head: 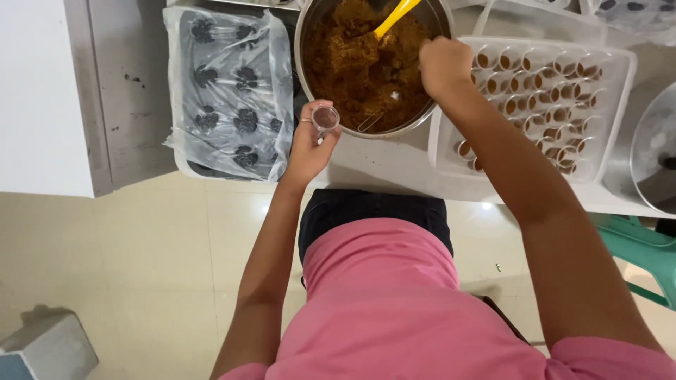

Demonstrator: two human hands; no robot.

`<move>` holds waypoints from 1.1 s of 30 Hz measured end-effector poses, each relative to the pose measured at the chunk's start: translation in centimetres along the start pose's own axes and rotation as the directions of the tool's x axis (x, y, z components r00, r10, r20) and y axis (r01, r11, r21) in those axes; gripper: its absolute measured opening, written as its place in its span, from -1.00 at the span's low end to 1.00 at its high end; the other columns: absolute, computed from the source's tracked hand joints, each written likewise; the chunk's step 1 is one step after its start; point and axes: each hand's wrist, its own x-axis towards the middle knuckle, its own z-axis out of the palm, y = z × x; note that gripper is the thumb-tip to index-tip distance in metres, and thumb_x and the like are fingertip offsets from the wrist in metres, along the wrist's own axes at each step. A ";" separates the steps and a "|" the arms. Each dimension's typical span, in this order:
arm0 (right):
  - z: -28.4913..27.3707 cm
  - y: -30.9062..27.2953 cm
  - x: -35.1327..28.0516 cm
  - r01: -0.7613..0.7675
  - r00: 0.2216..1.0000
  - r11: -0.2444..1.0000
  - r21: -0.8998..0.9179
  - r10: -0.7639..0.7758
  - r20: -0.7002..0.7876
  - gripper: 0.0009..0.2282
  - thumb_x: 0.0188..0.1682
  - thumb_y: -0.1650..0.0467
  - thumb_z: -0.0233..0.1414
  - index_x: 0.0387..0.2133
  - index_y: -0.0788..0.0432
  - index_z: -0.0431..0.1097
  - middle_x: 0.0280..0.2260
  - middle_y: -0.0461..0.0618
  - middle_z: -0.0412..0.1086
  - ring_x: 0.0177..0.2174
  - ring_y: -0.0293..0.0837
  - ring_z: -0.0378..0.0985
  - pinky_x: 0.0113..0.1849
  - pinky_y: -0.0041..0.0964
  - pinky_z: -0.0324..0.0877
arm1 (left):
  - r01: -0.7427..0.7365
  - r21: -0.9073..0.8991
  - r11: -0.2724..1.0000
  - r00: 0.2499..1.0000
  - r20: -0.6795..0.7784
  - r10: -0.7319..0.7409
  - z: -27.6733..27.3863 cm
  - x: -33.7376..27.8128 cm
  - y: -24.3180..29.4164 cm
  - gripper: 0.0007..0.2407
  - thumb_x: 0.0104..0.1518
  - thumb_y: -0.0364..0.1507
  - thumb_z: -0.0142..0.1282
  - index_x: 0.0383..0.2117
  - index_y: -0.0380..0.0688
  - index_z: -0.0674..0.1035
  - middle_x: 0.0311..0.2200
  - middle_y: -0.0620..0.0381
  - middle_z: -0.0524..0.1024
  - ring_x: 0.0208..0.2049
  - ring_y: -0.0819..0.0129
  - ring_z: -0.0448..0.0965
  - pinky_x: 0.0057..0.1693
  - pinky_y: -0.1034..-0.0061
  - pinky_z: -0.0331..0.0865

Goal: Filling small plastic containers with a pastry mixture and organizing them into a tray.

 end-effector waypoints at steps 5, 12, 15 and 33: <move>-1.7 -0.7 -0.1 -0.032 0.997 0.878 0.477 0.064 -0.050 -0.76 -0.03 0.30 0.26 -0.30 0.27 0.53 -0.38 0.24 0.52 -0.37 0.20 0.59 -0.30 0.03 0.49 | -0.050 -0.007 0.999 0.999 -0.003 0.050 0.7 0.7 0.2 -0.62 0.28 -0.65 0.11 0.16 -0.13 0.27 -0.08 0.19 0.40 -0.04 0.52 0.44 0.08 0.60 0.40; -3.4 1.9 -0.7 0.128 0.930 0.912 0.391 0.027 -0.367 -0.86 0.19 0.45 0.11 -0.33 0.31 0.51 -0.35 0.25 0.49 -0.43 0.17 0.57 -0.32 -0.03 0.50 | 0.016 0.168 0.986 1.000 -0.004 -0.016 1.5 1.3 3.4 -0.61 0.31 -0.56 0.15 0.17 -0.17 0.23 -0.17 0.20 0.42 -0.22 0.57 0.42 -0.16 0.69 0.37; -4.1 2.1 -0.4 0.153 0.887 0.952 0.267 -0.013 -0.462 -0.89 0.13 0.48 0.11 -0.35 0.32 0.49 -0.34 0.24 0.49 -0.44 0.19 0.54 -0.36 0.00 0.46 | 0.054 0.183 0.982 0.998 0.007 -0.056 1.9 1.9 4.1 -0.60 0.31 -0.52 0.14 0.19 -0.20 0.23 -0.18 0.20 0.42 -0.24 0.58 0.40 -0.22 0.69 0.35; -4.0 3.5 0.8 0.083 0.922 0.778 0.622 0.177 -0.345 -0.84 0.07 0.47 0.17 -0.43 0.37 0.43 -0.48 0.31 0.40 -0.50 0.29 0.45 -0.43 0.05 0.32 | 0.160 0.293 0.943 0.984 0.031 -0.176 2.6 2.8 5.2 -0.56 0.25 -0.42 0.14 0.18 -0.24 0.23 -0.12 0.07 0.53 -0.09 0.35 0.60 -0.08 0.45 0.47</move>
